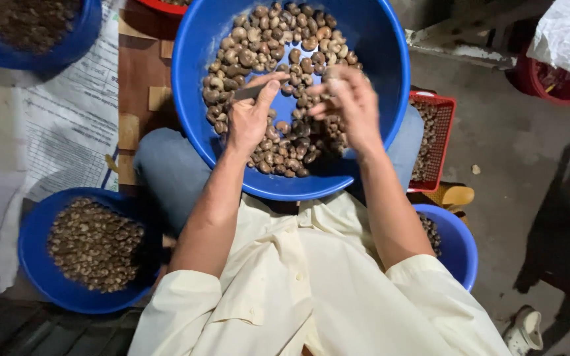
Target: The person sits on the floor and uses a small knife to peel the outer shell off cashew nuts. They pick each nut from a large blue basin, scrape the shell with the knife, and drop the peeled nut into a smaller blue basin to the right.
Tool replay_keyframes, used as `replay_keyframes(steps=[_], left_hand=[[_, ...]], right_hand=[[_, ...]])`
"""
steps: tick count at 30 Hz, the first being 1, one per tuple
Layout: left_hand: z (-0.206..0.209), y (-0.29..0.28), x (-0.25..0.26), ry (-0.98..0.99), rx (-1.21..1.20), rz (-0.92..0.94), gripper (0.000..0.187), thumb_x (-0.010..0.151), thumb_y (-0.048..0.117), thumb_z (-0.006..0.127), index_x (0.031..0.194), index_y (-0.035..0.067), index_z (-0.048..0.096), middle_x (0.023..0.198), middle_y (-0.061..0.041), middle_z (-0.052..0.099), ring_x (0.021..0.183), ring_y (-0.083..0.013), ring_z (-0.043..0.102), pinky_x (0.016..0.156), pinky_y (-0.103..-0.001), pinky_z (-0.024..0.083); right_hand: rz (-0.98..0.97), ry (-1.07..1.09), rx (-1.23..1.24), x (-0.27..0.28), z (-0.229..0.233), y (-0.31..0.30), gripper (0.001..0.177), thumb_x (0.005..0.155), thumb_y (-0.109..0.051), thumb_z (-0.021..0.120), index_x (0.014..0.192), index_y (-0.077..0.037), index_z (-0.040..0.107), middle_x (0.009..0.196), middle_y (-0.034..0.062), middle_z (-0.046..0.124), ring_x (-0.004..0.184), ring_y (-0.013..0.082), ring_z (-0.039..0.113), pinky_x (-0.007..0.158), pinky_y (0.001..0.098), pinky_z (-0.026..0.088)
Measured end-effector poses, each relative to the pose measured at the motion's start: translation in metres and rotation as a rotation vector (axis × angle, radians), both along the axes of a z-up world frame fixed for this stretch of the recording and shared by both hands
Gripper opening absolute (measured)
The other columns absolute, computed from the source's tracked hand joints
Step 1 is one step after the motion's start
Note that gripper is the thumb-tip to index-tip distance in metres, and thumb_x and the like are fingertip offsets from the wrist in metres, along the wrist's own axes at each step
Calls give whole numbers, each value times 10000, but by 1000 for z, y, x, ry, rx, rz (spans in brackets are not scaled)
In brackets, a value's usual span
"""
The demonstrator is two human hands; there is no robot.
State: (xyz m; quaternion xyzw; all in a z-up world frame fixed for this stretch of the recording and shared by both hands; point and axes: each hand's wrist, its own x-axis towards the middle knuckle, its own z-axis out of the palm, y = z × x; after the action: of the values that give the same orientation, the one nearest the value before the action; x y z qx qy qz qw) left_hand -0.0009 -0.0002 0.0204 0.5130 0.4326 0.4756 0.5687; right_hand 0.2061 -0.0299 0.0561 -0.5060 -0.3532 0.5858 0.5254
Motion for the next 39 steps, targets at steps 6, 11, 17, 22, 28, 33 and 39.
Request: replay_keyframes(steps=[6, 11, 17, 22, 28, 33, 39], left_hand=[[-15, 5, 3, -105, 56, 13, 282, 1050, 195, 602, 1237, -7, 663, 1133, -164, 748, 1006, -249, 770, 800, -281, 627], [-7, 1, 4, 18, -9, -9, 292, 1053, 239, 588, 1219, 17, 680, 1075, -116, 775, 1020, -219, 792, 677, -210, 546], [-2, -1, 4, 220, -54, 39, 289, 1043, 299, 591, 1247, 126, 700, 975, -82, 827, 548, -31, 556, 442, -192, 368], [-25, 3, 8, 176, 6, 5, 271, 1064, 264, 591, 1273, 122, 689, 935, -118, 830, 430, -35, 459, 331, -200, 318], [-24, 1, 3, 184, -5, -10, 302, 1059, 303, 587, 1268, 107, 683, 954, -136, 819, 566, -98, 666, 377, -213, 425], [-46, 3, 9, 123, -72, -39, 397, 1070, 392, 522, 1324, 111, 640, 1012, -172, 806, 488, -85, 562, 298, -209, 365], [-34, 2, 11, 93, 73, -39, 277, 1068, 281, 564, 1230, 103, 702, 958, -168, 791, 707, -164, 748, 400, -226, 430]], right_hand=[[-519, -306, 62, 100, -2, -59, 245, 1041, -126, 623, 1278, -65, 602, 927, 91, 682, 703, 112, 622, 586, 219, 536], [-525, -474, -94, 171, -42, -111, 133, 1059, -186, 634, 1156, -98, 607, 951, 41, 677, 815, 110, 647, 700, 240, 553], [-515, -675, -15, 171, -57, -118, 434, 1072, -156, 590, 1456, 23, 499, 1016, 100, 724, 772, 131, 585, 707, 262, 508], [-305, -983, 345, 87, 17, -67, 289, 1050, 101, 568, 1322, 4, 578, 1111, 179, 695, 895, 230, 678, 773, 324, 594], [588, -1578, 120, 39, -23, -25, 465, 970, -284, 684, 1364, -72, 559, 1155, 163, 717, 873, 355, 705, 714, 458, 584], [749, -1848, 136, 24, -90, -21, 512, 936, -245, 617, 1393, -28, 542, 1188, 222, 670, 735, 326, 723, 525, 400, 569], [571, -1440, 160, 5, -49, -13, 355, 960, -194, 639, 1258, -2, 617, 1122, 245, 719, 790, 348, 725, 676, 450, 582]])
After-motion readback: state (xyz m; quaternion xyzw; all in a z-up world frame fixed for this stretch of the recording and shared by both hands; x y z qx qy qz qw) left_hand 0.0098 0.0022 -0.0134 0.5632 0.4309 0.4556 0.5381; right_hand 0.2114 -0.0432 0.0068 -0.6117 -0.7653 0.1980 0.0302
